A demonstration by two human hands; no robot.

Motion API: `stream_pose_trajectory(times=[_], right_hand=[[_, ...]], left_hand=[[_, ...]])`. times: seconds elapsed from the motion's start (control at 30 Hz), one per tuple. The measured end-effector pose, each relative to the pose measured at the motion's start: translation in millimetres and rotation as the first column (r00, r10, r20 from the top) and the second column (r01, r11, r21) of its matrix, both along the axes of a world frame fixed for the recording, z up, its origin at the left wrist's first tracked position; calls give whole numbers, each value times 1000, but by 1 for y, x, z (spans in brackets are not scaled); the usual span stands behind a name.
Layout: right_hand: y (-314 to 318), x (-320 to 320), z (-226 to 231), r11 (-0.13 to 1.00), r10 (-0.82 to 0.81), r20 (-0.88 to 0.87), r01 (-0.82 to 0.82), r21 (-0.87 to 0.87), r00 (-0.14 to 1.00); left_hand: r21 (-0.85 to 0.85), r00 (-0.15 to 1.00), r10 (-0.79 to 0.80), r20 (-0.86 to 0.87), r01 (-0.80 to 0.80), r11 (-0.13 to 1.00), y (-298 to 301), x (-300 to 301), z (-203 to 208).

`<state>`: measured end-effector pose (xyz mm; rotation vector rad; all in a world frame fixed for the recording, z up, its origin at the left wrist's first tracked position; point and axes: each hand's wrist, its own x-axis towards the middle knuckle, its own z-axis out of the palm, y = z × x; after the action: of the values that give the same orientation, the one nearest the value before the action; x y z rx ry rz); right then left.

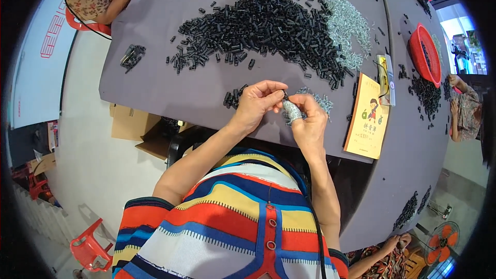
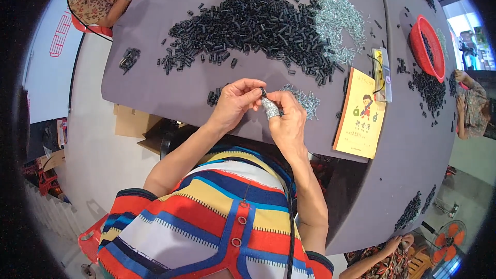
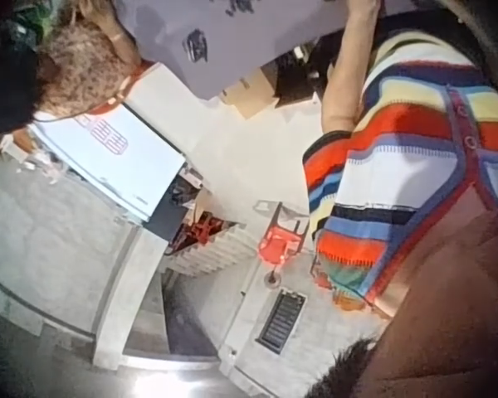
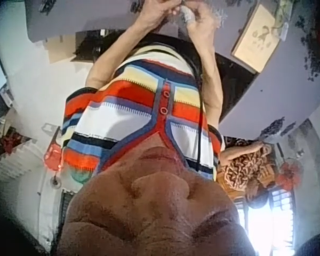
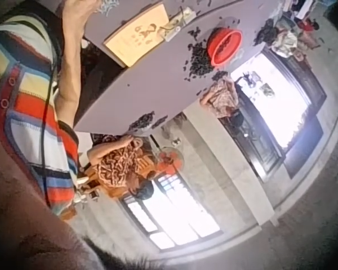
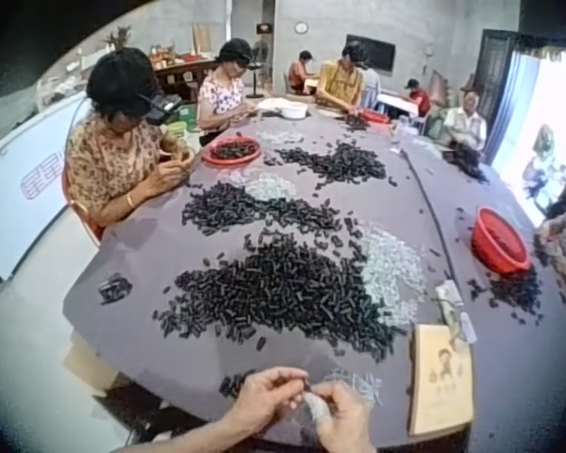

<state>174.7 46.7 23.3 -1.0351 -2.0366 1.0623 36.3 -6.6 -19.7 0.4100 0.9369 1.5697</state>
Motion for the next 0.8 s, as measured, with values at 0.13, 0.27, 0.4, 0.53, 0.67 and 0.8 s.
stream_pose_trajectory(times=[0.13,0.27,0.4,0.53,0.67,0.8], right_hand=[[-1,0,0,1000,5,-25,-5,-12,1000],[0,-1,-6,997,29,-56,-25,74,998],[2,-3,-5,986,49,-46,-40,162,998],[1,-4,-1,993,43,-70,-35,112,997],[3,-7,-5,983,55,-91,-38,180,994],[-1,-5,0,996,40,-28,-38,77,999]], left_hand=[[-12,999,21,38,-20,1000,-1,2,2],[-35,998,56,37,-55,998,-1,3,0],[18,996,80,-34,-80,997,0,3,-2],[53,981,126,-146,-119,991,-2,7,1],[13,995,101,1,-101,995,-1,4,-2],[43,992,-7,125,1,999,-5,-5,-7]])
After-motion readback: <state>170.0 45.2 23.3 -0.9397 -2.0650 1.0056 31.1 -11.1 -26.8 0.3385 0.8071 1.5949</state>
